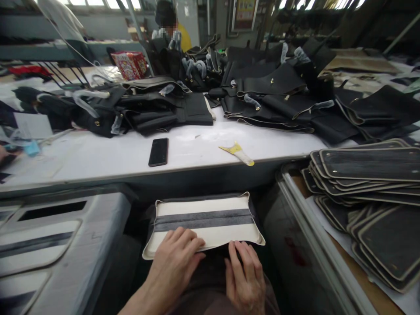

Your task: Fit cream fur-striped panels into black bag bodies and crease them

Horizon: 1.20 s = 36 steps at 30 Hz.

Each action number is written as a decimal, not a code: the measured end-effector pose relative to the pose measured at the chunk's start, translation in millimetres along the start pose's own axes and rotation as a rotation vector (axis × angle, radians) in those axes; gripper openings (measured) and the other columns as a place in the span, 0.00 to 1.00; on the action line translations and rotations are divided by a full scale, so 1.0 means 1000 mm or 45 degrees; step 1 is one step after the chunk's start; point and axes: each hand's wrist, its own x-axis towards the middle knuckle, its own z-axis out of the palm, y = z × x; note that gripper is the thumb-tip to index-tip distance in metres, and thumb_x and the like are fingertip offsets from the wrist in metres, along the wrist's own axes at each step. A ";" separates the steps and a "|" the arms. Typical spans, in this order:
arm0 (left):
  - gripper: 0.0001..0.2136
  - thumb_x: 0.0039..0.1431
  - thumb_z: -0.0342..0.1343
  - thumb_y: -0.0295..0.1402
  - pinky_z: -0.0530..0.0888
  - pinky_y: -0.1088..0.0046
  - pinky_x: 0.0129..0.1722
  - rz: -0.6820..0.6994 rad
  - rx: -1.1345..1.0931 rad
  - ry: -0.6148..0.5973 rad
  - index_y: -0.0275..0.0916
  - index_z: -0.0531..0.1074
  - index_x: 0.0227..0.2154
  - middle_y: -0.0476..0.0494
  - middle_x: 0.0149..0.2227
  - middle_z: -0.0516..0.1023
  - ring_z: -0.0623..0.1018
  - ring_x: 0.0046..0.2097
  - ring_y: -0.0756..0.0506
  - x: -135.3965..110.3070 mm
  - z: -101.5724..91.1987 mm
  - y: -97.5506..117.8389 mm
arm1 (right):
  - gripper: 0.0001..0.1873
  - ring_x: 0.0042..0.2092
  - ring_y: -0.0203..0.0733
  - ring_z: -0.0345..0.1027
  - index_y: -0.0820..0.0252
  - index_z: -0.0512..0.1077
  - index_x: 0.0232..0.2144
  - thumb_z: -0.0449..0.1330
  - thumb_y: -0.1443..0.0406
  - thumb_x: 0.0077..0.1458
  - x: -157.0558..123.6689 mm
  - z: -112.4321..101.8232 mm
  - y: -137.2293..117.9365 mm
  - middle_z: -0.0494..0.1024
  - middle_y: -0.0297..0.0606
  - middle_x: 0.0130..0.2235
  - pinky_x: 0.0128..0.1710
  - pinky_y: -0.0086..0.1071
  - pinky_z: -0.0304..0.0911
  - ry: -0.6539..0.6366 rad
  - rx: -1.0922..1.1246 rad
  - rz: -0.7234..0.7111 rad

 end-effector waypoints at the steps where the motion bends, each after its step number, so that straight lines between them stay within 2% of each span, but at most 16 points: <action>1: 0.04 0.61 0.55 0.27 0.68 0.58 0.39 0.000 -0.013 -0.001 0.42 0.69 0.36 0.47 0.38 0.72 0.69 0.40 0.40 -0.003 -0.002 -0.006 | 0.29 0.54 0.54 0.66 0.58 0.62 0.62 0.60 0.69 0.60 0.001 0.001 -0.002 0.72 0.45 0.53 0.54 0.46 0.64 0.005 -0.005 -0.004; 6: 0.05 0.65 0.49 0.27 0.69 0.62 0.38 0.068 -0.190 0.045 0.40 0.70 0.35 0.45 0.36 0.72 0.69 0.38 0.43 -0.009 0.000 -0.023 | 0.28 0.51 0.51 0.68 0.59 0.64 0.61 0.61 0.70 0.59 0.006 0.006 -0.013 0.74 0.45 0.50 0.53 0.44 0.64 0.050 -0.022 -0.074; 15: 0.05 0.63 0.52 0.27 0.68 0.65 0.37 -0.013 -0.330 0.059 0.40 0.69 0.32 0.47 0.34 0.73 0.70 0.38 0.43 -0.003 0.003 -0.027 | 0.24 0.50 0.48 0.69 0.62 0.66 0.60 0.58 0.70 0.61 0.015 0.021 -0.042 0.76 0.45 0.47 0.56 0.42 0.64 0.113 0.026 -0.135; 17: 0.03 0.60 0.57 0.27 0.69 0.66 0.37 0.005 -0.357 0.056 0.39 0.69 0.35 0.48 0.34 0.73 0.70 0.38 0.44 -0.008 0.000 -0.031 | 0.24 0.50 0.48 0.69 0.62 0.66 0.60 0.58 0.70 0.61 0.016 0.022 -0.045 0.76 0.45 0.47 0.56 0.42 0.63 0.106 0.018 -0.156; 20: 0.10 0.56 0.61 0.25 0.68 0.65 0.40 0.054 -0.311 0.107 0.39 0.68 0.40 0.46 0.40 0.72 0.70 0.41 0.43 -0.023 -0.008 -0.043 | 0.25 0.50 0.48 0.69 0.63 0.66 0.59 0.59 0.71 0.60 0.016 0.022 -0.044 0.76 0.45 0.48 0.57 0.42 0.62 0.065 0.007 -0.182; 22: 0.06 0.59 0.58 0.25 0.67 0.63 0.40 0.075 -0.189 0.160 0.40 0.68 0.38 0.45 0.40 0.72 0.69 0.41 0.42 -0.035 -0.013 -0.053 | 0.25 0.50 0.48 0.69 0.64 0.67 0.59 0.60 0.70 0.59 0.015 0.021 -0.044 0.76 0.46 0.48 0.58 0.42 0.62 0.055 0.007 -0.189; 24: 0.03 0.62 0.53 0.26 0.65 0.63 0.37 0.102 -0.089 0.203 0.40 0.69 0.35 0.45 0.36 0.71 0.69 0.38 0.43 -0.045 -0.016 -0.063 | 0.25 0.51 0.49 0.69 0.64 0.68 0.58 0.61 0.70 0.58 0.014 0.020 -0.044 0.76 0.46 0.48 0.58 0.43 0.62 0.062 0.005 -0.197; 27: 0.06 0.63 0.50 0.24 0.65 0.64 0.36 0.203 -0.076 0.287 0.39 0.70 0.37 0.45 0.34 0.72 0.68 0.36 0.44 -0.053 -0.014 -0.074 | 0.24 0.50 0.48 0.69 0.63 0.69 0.57 0.61 0.70 0.58 0.014 0.021 -0.046 0.76 0.46 0.48 0.58 0.42 0.62 0.066 0.024 -0.237; 32: 0.07 0.62 0.51 0.22 0.69 0.64 0.41 0.340 -0.104 0.402 0.38 0.72 0.39 0.45 0.33 0.73 0.69 0.36 0.46 -0.052 -0.008 -0.080 | 0.21 0.50 0.46 0.69 0.63 0.71 0.55 0.60 0.70 0.59 0.016 0.025 -0.054 0.78 0.44 0.46 0.59 0.41 0.61 0.055 0.060 -0.272; 36: 0.08 0.60 0.55 0.22 0.67 0.56 0.54 0.336 -0.067 0.538 0.39 0.74 0.39 0.48 0.32 0.72 0.70 0.35 0.48 -0.054 -0.008 -0.084 | 0.17 0.50 0.45 0.69 0.63 0.74 0.51 0.60 0.69 0.60 0.018 0.030 -0.061 0.79 0.42 0.44 0.61 0.41 0.60 0.066 0.093 -0.289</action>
